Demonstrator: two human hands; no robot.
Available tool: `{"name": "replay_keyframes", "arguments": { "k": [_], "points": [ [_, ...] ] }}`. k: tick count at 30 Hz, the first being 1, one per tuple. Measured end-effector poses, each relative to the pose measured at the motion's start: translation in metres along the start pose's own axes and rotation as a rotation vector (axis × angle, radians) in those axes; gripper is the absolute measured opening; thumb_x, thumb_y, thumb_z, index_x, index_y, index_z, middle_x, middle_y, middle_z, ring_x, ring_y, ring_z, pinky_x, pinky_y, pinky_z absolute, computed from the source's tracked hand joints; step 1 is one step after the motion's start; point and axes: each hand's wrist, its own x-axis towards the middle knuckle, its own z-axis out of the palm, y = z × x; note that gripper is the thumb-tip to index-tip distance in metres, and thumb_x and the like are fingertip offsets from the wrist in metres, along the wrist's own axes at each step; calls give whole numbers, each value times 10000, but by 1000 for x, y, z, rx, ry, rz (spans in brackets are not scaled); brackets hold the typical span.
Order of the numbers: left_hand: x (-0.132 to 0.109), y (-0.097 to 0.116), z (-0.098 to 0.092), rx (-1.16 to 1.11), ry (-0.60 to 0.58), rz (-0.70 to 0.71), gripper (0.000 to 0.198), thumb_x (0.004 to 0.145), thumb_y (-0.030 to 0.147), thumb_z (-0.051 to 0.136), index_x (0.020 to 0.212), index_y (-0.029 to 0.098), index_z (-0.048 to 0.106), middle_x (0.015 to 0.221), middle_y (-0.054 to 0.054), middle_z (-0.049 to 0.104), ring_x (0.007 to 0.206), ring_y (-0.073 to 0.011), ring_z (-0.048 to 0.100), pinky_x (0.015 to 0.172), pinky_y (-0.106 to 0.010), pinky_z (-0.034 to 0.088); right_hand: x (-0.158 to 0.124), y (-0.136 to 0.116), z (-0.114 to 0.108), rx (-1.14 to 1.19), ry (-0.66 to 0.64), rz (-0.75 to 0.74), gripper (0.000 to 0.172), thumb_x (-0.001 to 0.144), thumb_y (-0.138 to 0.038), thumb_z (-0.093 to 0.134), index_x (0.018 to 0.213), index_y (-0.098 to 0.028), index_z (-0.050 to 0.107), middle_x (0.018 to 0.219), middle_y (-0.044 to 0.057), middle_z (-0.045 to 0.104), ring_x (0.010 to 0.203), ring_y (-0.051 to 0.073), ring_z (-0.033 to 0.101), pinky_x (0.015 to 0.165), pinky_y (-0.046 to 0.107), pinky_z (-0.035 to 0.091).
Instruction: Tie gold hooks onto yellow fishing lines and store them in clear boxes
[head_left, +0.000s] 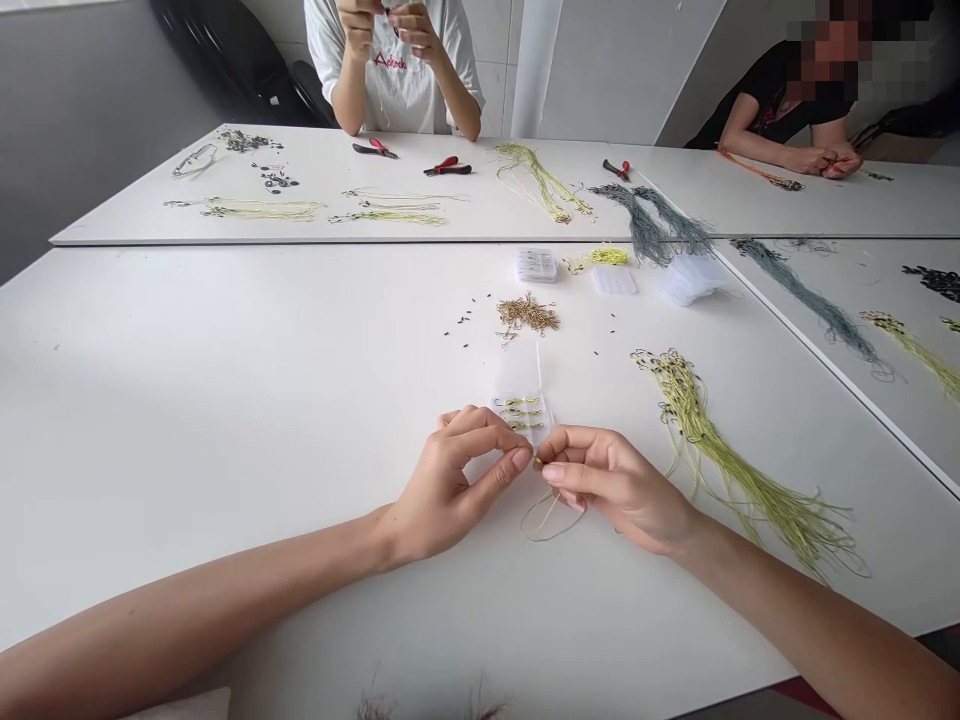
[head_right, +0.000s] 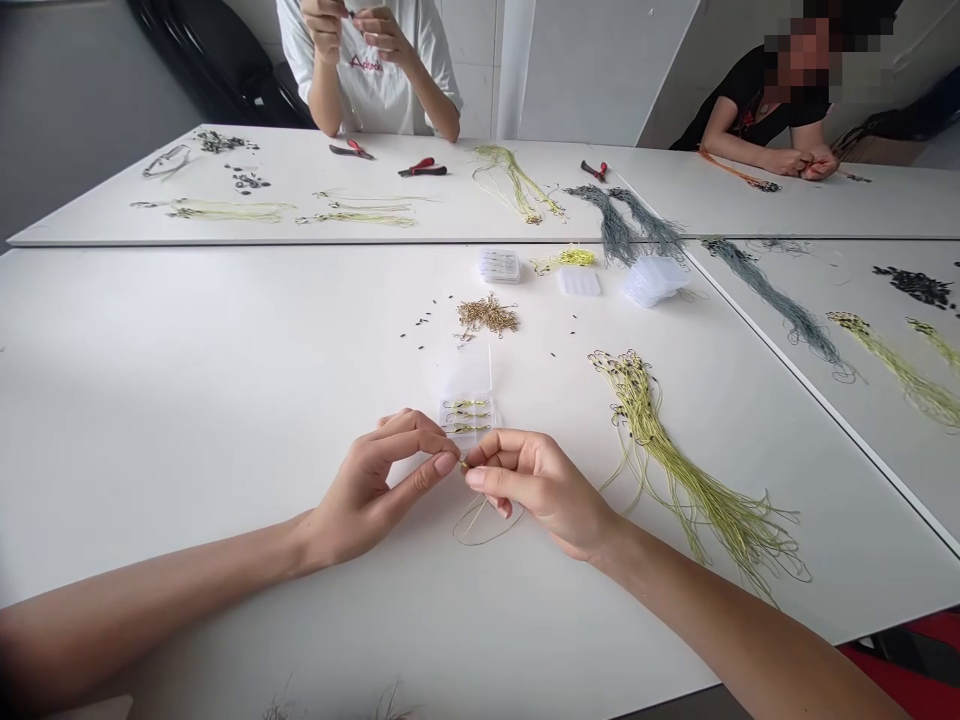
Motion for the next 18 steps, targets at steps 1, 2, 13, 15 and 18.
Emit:
{"name": "replay_keyframes", "arguments": {
  "k": [1,2,13,15,18],
  "points": [
    [0,0,0,-7,0,-3,181,963,280,503,900,204,655,894,-35,664,856,-171,570,895,-376,360,0,1,0,-21,18,-12,150,783,-296,732,853,-183,662,625,-34,508,552,97,432,536,254,358],
    [0,-1,0,-15,-2,-9,174,959,275,509,895,203,654,894,-34,662,858,-171,569,894,-377,357,0,1,0,-42,32,-22,158,788,-312,729,848,-184,659,620,-32,508,553,101,436,534,256,358],
    [0,-1,-4,14,-69,9,125,916,243,556,944,218,675,929,-16,661,883,-175,560,905,-382,324,0,5,-2,-142,74,-32,162,831,-342,693,854,-188,650,619,-31,514,566,101,437,552,252,358],
    [1,-1,-3,55,-87,21,131,916,253,557,914,214,682,902,-17,661,836,-169,553,884,-380,328,0,5,-2,-153,70,-36,163,831,-344,692,850,-189,647,616,-29,515,563,104,436,548,254,358],
    [2,-2,-2,80,-106,29,170,931,255,531,871,208,684,865,-17,658,807,-166,544,865,-376,334,-1,5,-1,-171,61,-46,165,829,-343,693,846,-186,647,633,-23,521,572,107,445,551,256,367]
  ]
}}
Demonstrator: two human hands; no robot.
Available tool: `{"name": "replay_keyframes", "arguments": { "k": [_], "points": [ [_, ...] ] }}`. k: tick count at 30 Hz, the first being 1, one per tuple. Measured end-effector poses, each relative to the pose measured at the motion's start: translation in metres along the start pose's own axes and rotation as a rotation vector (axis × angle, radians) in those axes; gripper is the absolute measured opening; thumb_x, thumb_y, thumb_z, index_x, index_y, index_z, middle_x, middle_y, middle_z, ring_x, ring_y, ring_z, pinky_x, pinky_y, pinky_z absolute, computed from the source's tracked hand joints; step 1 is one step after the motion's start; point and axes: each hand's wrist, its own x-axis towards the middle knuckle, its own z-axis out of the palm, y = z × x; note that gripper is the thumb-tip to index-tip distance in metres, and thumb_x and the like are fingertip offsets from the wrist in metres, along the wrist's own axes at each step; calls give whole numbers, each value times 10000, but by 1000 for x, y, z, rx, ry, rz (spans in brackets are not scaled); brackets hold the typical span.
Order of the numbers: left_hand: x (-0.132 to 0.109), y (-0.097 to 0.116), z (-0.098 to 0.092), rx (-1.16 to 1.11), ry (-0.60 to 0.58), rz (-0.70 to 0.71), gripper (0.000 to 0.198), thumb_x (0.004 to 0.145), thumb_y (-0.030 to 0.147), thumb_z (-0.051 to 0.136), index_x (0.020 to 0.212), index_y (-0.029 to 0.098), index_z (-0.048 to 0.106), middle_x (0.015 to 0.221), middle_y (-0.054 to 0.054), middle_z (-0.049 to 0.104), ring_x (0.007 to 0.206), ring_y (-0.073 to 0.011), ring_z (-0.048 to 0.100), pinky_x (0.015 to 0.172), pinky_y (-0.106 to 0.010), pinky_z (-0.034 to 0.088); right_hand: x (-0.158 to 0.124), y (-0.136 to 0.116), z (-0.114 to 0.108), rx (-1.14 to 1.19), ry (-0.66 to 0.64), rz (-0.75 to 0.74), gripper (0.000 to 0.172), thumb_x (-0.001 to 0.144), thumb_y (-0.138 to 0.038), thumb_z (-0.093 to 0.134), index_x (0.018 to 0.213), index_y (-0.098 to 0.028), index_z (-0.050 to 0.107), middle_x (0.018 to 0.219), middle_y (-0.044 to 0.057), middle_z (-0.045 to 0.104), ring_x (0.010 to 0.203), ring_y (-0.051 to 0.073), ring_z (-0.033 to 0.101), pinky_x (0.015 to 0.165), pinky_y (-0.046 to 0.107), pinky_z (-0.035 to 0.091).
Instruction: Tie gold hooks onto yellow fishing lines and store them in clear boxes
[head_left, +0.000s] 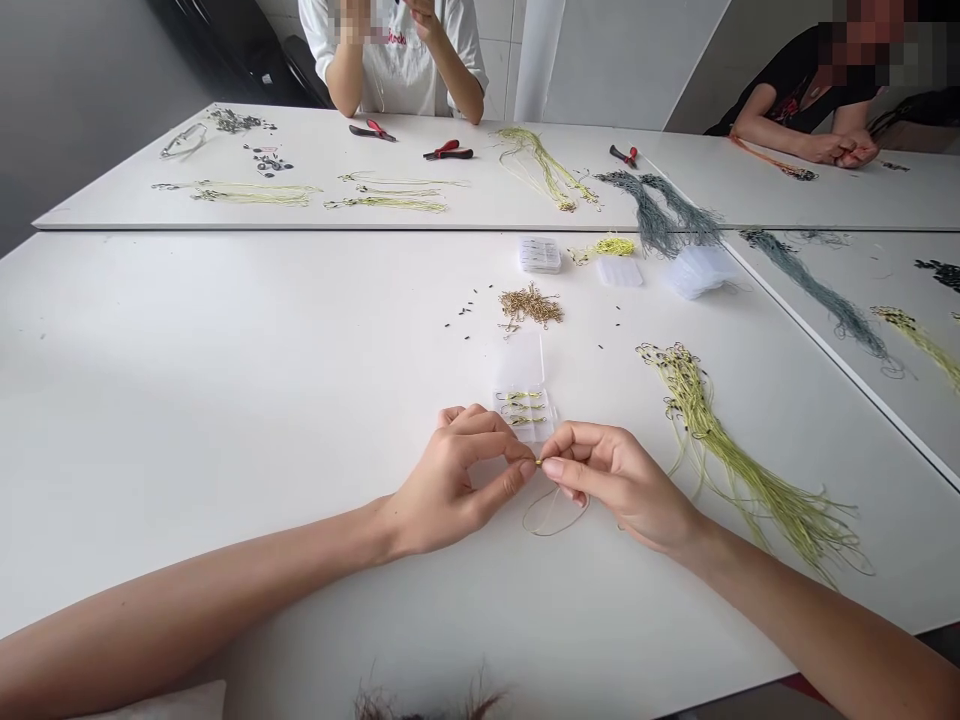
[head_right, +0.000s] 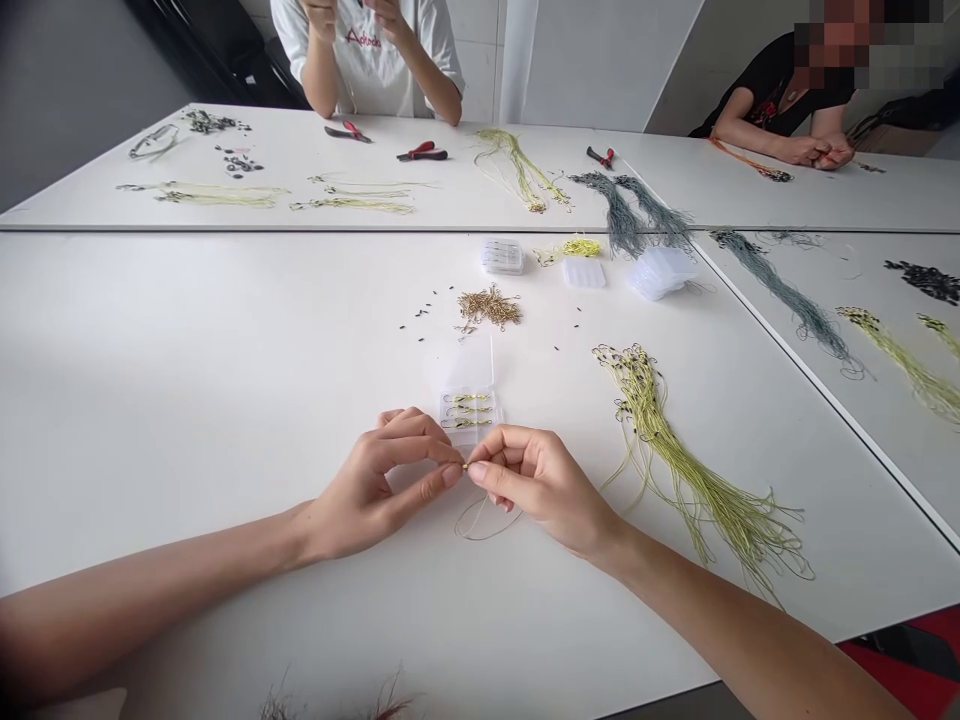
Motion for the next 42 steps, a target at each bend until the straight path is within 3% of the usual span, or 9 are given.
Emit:
{"name": "replay_keyframes", "arguments": {
  "k": [14,20,25,28,31,33,37,42],
  "points": [
    [-1,0,-2,-68,-8,-41,136,911,235,556,818,196,647,857,-1,658,830,-154,547,900,-362,321,-1,-3,-1,-19,-45,-24,91,857,-253,665,869,-165,647,647,-26,519,583,87,450,547,231,375],
    [-1,-3,1,-46,-13,29,117,898,202,561,837,197,661,831,-3,653,804,-154,544,879,-366,324,-1,-4,-1,-92,-67,-6,173,868,-338,653,834,-172,620,597,-46,467,517,75,403,489,229,321],
    [1,2,-3,-33,-13,109,120,903,206,569,861,203,682,835,-10,665,810,-153,569,866,-352,346,-6,-8,-2,-213,-85,-25,146,873,-313,645,826,-177,617,589,-45,475,531,80,394,500,236,309],
    [20,-1,-20,44,13,165,147,919,224,553,886,200,694,891,-26,691,848,-158,597,880,-335,369,-8,-13,-3,-218,-49,-126,137,874,-288,642,794,-180,612,655,-29,498,601,95,419,557,249,333],
    [59,-20,-45,237,181,185,180,908,290,566,915,191,717,892,-44,713,835,-170,614,833,-312,406,-9,-15,-4,-235,-10,-207,142,868,-299,649,788,-188,613,711,-13,515,672,121,439,614,273,348],
    [90,-37,-60,392,197,130,233,906,334,548,926,199,736,913,-59,717,847,-194,617,818,-322,414,-10,-15,-5,-252,6,-225,142,865,-315,651,799,-194,617,727,-7,517,689,132,443,633,286,351],
    [135,-65,-73,558,53,38,242,864,345,561,905,216,761,923,-69,718,823,-215,617,808,-350,395,-13,-13,-7,-259,36,-250,138,868,-322,644,804,-201,622,742,1,523,701,143,444,645,299,351],
    [146,-71,-63,610,-63,39,176,810,312,603,807,230,759,844,-54,718,832,-233,604,844,-382,354,-13,-12,-10,-247,87,-267,150,863,-340,648,812,-200,634,733,6,518,700,149,445,649,306,352]
  ]
}}
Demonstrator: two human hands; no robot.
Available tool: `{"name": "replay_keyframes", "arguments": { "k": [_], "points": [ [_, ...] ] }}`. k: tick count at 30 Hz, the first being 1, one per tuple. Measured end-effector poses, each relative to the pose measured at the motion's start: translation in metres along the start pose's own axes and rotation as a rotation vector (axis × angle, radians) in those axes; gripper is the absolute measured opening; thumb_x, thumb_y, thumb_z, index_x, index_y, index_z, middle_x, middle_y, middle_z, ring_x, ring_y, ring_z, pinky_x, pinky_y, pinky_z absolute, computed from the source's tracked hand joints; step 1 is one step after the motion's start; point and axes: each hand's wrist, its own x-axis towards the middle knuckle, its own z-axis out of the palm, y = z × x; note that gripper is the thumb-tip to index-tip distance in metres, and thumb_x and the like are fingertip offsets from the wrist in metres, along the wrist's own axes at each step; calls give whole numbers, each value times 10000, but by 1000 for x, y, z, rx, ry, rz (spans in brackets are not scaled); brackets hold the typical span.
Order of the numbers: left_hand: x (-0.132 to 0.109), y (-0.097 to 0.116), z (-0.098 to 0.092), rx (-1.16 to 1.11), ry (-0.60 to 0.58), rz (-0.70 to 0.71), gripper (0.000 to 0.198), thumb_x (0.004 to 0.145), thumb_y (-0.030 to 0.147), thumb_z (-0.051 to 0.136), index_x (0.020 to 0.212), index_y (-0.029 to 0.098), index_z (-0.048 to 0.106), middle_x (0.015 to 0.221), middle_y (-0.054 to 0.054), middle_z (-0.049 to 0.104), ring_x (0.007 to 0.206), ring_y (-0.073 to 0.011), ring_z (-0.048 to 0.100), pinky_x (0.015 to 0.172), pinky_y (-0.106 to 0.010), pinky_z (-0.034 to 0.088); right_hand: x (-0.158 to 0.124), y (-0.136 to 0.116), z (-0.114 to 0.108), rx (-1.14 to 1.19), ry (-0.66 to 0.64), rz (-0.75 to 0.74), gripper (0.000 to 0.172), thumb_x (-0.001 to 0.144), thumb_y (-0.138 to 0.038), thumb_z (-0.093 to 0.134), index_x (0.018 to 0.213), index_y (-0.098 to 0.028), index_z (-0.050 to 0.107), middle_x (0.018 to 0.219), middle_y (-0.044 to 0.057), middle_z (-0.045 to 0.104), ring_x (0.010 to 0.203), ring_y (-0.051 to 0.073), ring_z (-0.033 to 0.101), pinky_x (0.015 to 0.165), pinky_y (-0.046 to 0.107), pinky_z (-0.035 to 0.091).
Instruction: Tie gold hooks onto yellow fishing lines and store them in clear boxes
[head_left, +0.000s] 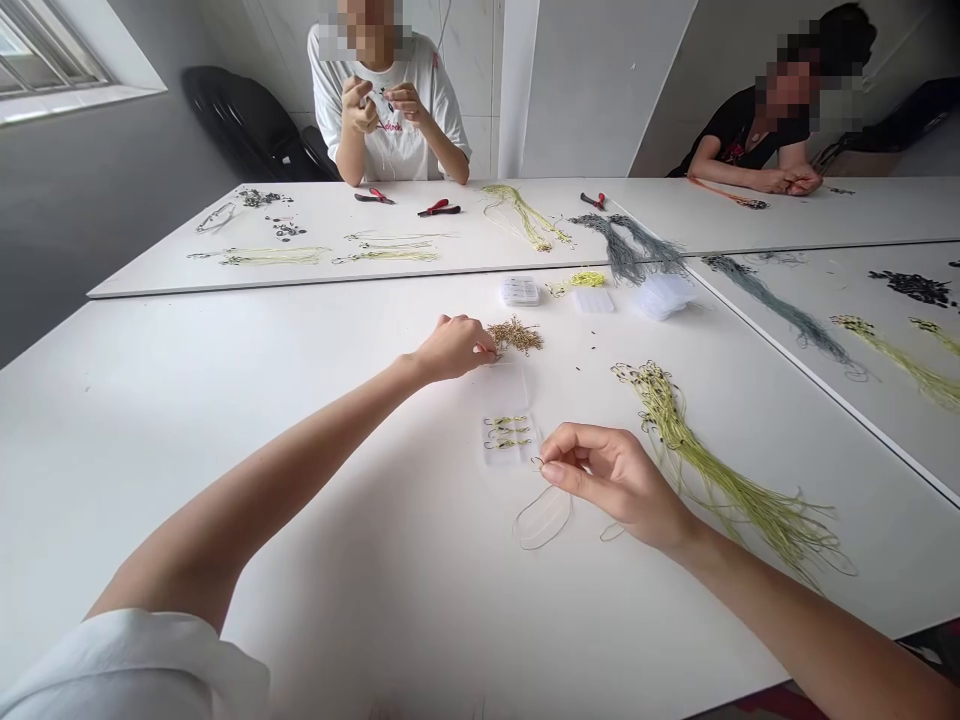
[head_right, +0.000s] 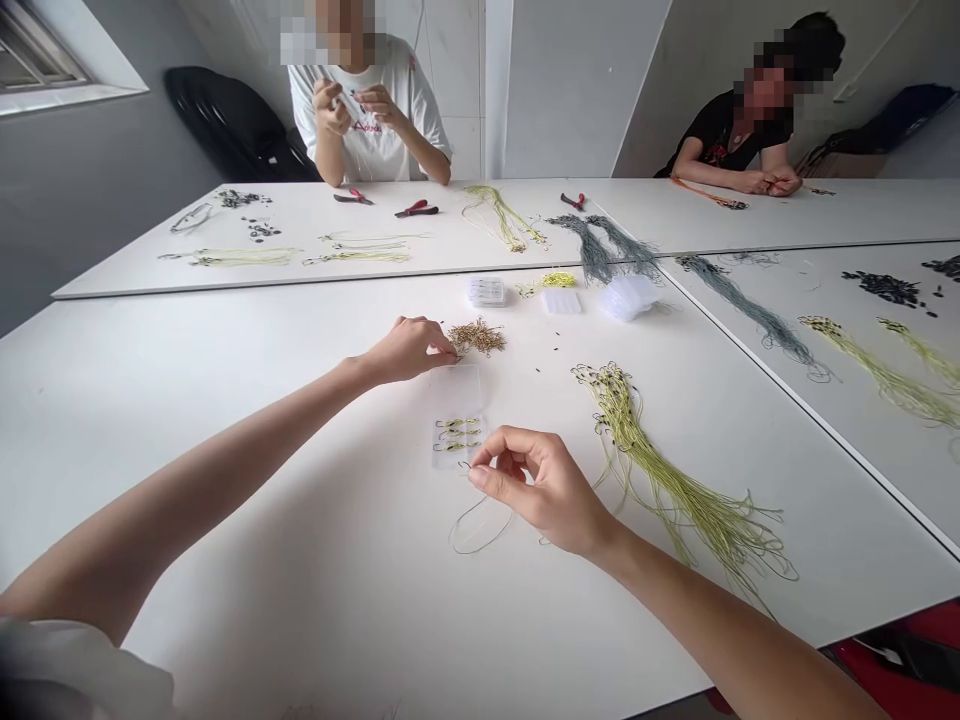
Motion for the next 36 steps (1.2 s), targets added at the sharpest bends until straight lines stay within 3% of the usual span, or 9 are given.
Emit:
{"name": "replay_keyframes", "arguments": {
  "k": [6,12,14,17,21,28,36],
  "points": [
    [1,5,-3,-20,-7,7,192,824,249,552,744,178,711,783,-87,668,836,-243,585,826,-389,383,3,2,-2,20,30,4,155,859,-347,654,821,-197,639,739,6,522,701,149,456,654,304,365],
    [-24,30,-18,-228,72,-53,314,941,361,420,999,145,639,919,-93,671,805,-183,611,718,-305,477,4,1,-3,81,85,-21,146,857,-341,657,840,-197,640,731,3,528,688,142,457,647,292,373],
    [-43,48,-20,-509,53,-48,328,946,362,443,1134,137,589,948,-86,656,849,-172,610,738,-293,493,4,1,-4,99,102,-39,136,859,-332,655,841,-198,643,729,2,528,686,140,452,635,283,373],
    [-72,76,-19,-917,-85,-89,400,936,323,502,1306,172,518,893,-50,625,897,-168,585,840,-336,482,4,1,-4,107,117,-61,119,864,-313,647,838,-197,646,745,6,547,693,140,465,633,277,383],
    [-100,102,-11,-1188,-249,-127,294,941,317,505,1192,197,599,898,-53,612,866,-167,553,853,-371,462,6,0,-2,115,110,-79,106,872,-291,639,826,-196,643,747,0,553,692,133,478,645,272,391],
    [-109,103,10,-1435,-162,-289,133,875,265,611,983,187,631,852,-28,582,842,-148,559,881,-352,451,8,5,3,99,57,-43,108,877,-295,637,845,-192,644,754,2,574,688,130,483,639,272,391],
    [-110,102,13,-1512,-136,-339,110,865,254,627,934,169,633,874,-36,611,913,-177,606,980,-411,436,9,10,8,18,41,-10,148,877,-332,619,814,-198,613,699,-4,504,664,145,449,640,296,375]
  ]
}}
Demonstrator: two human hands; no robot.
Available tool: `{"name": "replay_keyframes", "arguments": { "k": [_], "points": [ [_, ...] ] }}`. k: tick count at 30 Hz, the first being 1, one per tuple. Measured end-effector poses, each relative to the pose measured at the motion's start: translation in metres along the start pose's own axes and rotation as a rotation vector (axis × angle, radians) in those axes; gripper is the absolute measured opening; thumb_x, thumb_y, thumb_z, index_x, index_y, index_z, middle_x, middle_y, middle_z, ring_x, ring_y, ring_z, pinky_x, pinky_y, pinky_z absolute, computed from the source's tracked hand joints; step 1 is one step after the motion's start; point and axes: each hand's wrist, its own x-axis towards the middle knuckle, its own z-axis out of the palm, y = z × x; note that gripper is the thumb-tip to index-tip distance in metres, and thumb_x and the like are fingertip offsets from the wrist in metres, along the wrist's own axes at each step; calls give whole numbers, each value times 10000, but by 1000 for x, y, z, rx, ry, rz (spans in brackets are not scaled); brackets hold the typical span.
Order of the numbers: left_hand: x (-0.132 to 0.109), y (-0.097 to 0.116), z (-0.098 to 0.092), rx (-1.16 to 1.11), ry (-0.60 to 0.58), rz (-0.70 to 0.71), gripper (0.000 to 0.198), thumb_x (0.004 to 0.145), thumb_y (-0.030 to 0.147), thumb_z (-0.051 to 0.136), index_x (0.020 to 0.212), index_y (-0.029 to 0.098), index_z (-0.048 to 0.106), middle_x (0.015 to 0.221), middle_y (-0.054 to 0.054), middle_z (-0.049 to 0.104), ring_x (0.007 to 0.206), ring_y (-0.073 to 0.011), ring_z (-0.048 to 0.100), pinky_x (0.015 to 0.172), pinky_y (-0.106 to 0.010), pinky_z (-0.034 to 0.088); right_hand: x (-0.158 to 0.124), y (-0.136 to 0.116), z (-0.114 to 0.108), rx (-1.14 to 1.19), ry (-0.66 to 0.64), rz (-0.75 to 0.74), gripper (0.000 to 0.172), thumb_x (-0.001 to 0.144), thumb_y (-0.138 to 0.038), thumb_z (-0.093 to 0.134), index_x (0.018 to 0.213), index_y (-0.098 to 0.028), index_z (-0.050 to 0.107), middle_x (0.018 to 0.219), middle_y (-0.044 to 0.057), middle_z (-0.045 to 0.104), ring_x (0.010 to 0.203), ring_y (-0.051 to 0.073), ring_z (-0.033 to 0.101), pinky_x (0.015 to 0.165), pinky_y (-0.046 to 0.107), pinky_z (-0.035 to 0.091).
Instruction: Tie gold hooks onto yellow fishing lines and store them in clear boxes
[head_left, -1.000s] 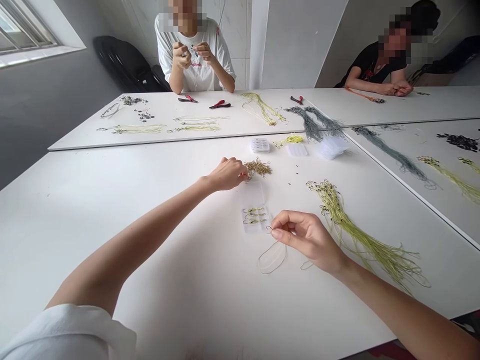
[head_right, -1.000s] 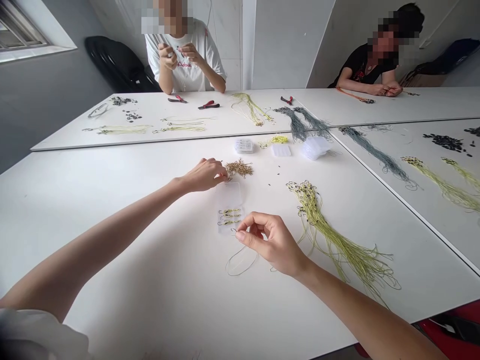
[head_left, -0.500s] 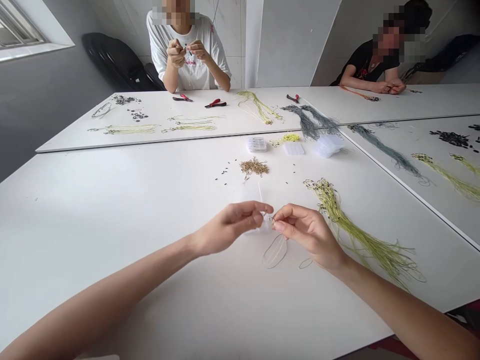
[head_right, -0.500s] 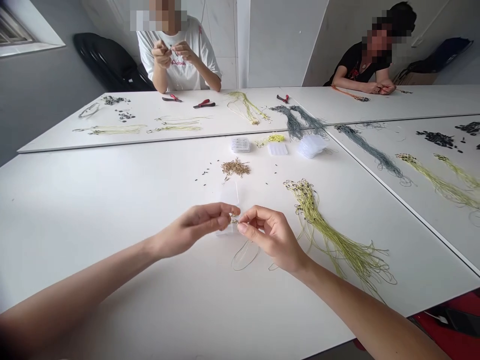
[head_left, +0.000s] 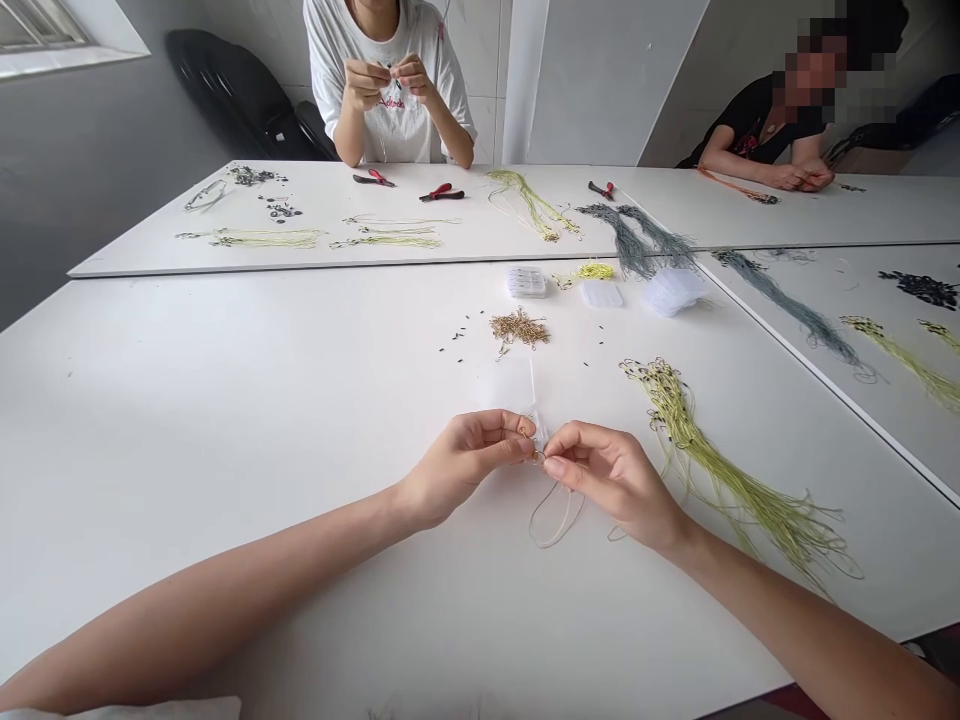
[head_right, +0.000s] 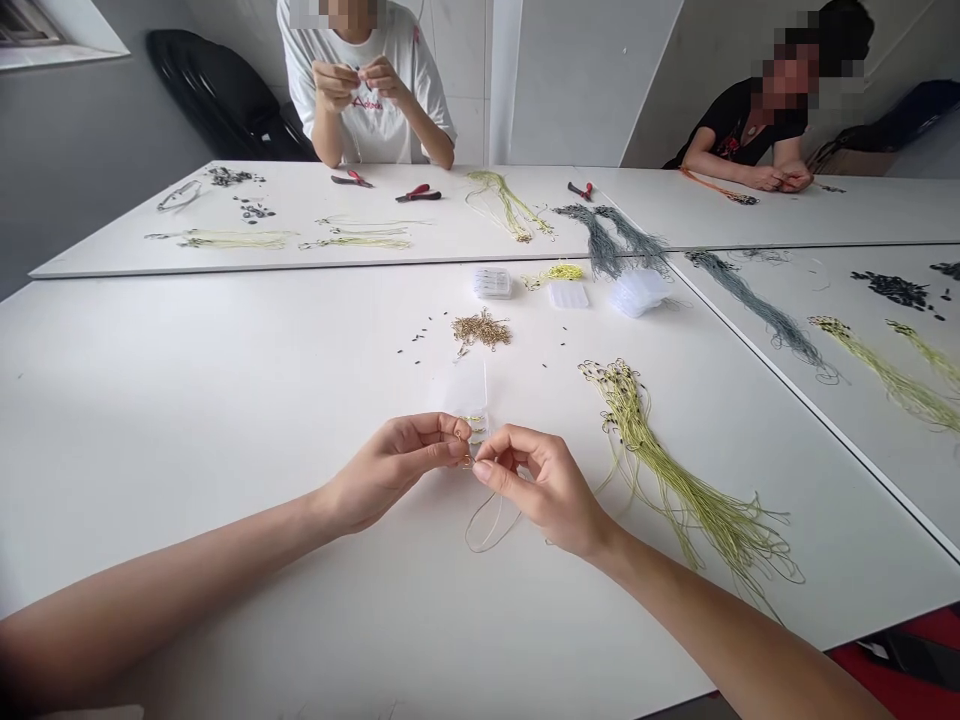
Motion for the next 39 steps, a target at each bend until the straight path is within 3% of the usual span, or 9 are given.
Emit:
{"name": "replay_keyframes", "arguments": {
  "k": [14,18,21,24,29,32,35,39],
  "points": [
    [-2,-3,0,-23,53,13,123,868,231,629,972,165,631,919,-51,629,925,-178,613,999,-422,435,-2,1,2,-143,78,-61,106,883,-289,604,807,-217,622,730,5,548,710,166,469,711,320,401],
    [-4,-2,2,63,95,64,131,868,275,642,942,167,652,943,-56,644,927,-179,613,954,-405,470,-3,2,4,-190,129,-65,107,876,-280,606,787,-222,618,723,8,564,690,167,465,703,323,407],
    [-9,-3,5,254,145,200,113,847,285,672,884,180,690,917,-60,662,906,-189,618,868,-376,511,-3,0,4,-175,169,-46,130,863,-313,623,777,-217,636,726,15,587,682,166,474,690,322,416],
    [-13,-8,6,498,158,433,89,864,235,647,890,214,730,916,-62,656,861,-178,625,793,-343,538,-1,0,3,-29,143,41,180,835,-372,661,797,-197,667,738,24,612,665,154,495,636,300,423],
    [-12,-16,2,871,138,848,277,853,67,593,1000,272,708,874,-46,636,801,-160,595,721,-334,513,3,4,0,292,34,188,185,778,-360,735,797,-178,707,735,22,636,596,115,477,603,281,413],
    [-12,-18,1,969,110,954,392,809,5,590,1072,284,671,912,-50,642,788,-161,586,719,-346,473,3,5,1,391,2,233,135,781,-318,740,788,-185,712,720,5,626,594,101,473,628,273,407],
    [-13,-14,2,957,97,919,408,779,22,587,1089,276,663,901,-45,627,762,-160,578,730,-359,443,2,3,2,406,4,221,106,801,-292,723,798,-189,698,742,1,621,625,100,488,640,261,407],
    [-14,-7,4,872,176,767,335,811,89,584,1112,219,657,874,-52,608,802,-174,567,771,-369,431,0,1,1,350,-5,182,100,824,-276,695,806,-181,667,794,21,668,634,107,526,663,275,433]
  ]
}}
